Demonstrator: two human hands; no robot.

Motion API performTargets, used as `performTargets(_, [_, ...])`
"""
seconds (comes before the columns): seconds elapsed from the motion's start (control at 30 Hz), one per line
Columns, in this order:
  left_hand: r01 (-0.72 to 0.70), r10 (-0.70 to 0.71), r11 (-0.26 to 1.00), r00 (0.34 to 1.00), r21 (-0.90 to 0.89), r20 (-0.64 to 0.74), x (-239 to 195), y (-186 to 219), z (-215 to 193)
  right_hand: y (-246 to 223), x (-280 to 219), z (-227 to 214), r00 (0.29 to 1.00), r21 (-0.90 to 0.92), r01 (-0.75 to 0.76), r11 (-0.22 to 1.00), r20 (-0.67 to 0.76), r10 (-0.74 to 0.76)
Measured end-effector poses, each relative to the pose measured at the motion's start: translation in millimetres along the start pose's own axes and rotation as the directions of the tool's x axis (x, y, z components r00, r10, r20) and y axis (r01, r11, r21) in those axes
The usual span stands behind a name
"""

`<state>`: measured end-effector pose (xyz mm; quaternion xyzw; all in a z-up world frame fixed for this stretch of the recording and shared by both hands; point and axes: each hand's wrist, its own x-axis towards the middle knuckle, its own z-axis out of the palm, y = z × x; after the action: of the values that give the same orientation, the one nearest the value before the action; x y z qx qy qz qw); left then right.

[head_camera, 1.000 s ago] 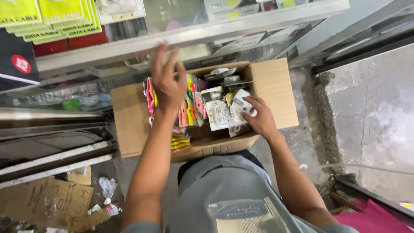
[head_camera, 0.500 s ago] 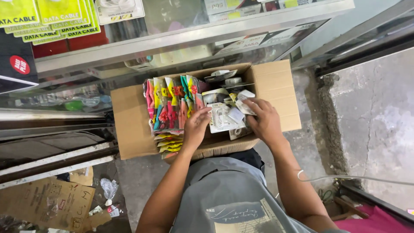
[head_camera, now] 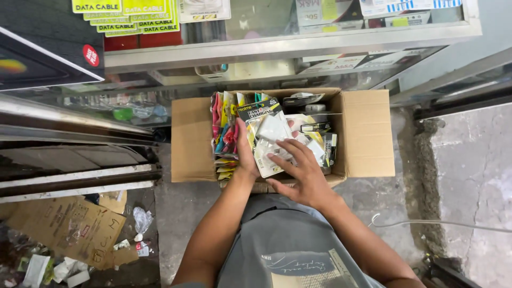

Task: Sorting and inspecting electronic accessories like charging heads and cables in a retail stock box.

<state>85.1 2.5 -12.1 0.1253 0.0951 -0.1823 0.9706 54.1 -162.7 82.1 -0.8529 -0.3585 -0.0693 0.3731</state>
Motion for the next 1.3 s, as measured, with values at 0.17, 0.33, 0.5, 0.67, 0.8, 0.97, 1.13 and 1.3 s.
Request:
performTargets(0.17, [-0.052, 0.047, 0.998, 0.993, 0.045, 0.105, 1.0, 4.3, -5.4, 18.3, -11.8, 18.3, 0.994, 0.019, -0.092, 0.996, -0.063, 0.093])
performTargets(0.33, [-0.001, 0.000, 0.998, 1.000, 0.070, 0.012, -2.7, -1.8, 1.8, 24.8, -15.5, 25.2, 0.987, 0.024, -0.116, 0.993, -0.108, 0.118])
performTargets(0.5, [-0.072, 0.059, 0.996, 0.976, 0.055, 0.208, 2.2, -18.6, -31.8, 32.1, -8.0, 26.0, 0.973, 0.028, -0.158, 0.987, -0.164, 0.161])
performTargets(0.67, [-0.159, 0.154, 0.969, 0.987, 0.189, 0.041, 7.5, -24.2, -17.6, 48.1, -4.6, 22.3, 0.966, 0.102, -0.186, 0.977, -0.162, 0.200])
performTargets(0.8, [-0.135, 0.164, 0.856, 0.986, 0.500, -0.015, 16.5, -25.2, -22.9, 58.2, -7.4, 36.1, 0.908, 0.596, -0.298, 0.746, -0.065, 0.414])
performTargets(0.97, [-0.137, 0.152, 0.524, 0.986, 0.841, 0.065, 28.5, -51.4, -9.8, 81.4, -13.5, 76.8, 0.817, 0.697, -0.305, 0.649, -0.159, 0.555])
performTargets(1.13, [0.053, 0.250, 0.028, 0.967, 0.998, -0.059, 25.1, -56.2, 19.5, 75.3, -1.8, 74.7, 0.700, 0.715, -0.370, 0.593, -0.206, 0.684])
performTargets(1.3, [0.380, 0.099, -0.206, 0.925, 0.902, -0.367, 12.6, -57.5, 42.4, 104.0, -3.5, 77.0, 0.583, 0.859, -0.269, 0.435, -0.214, 0.784])
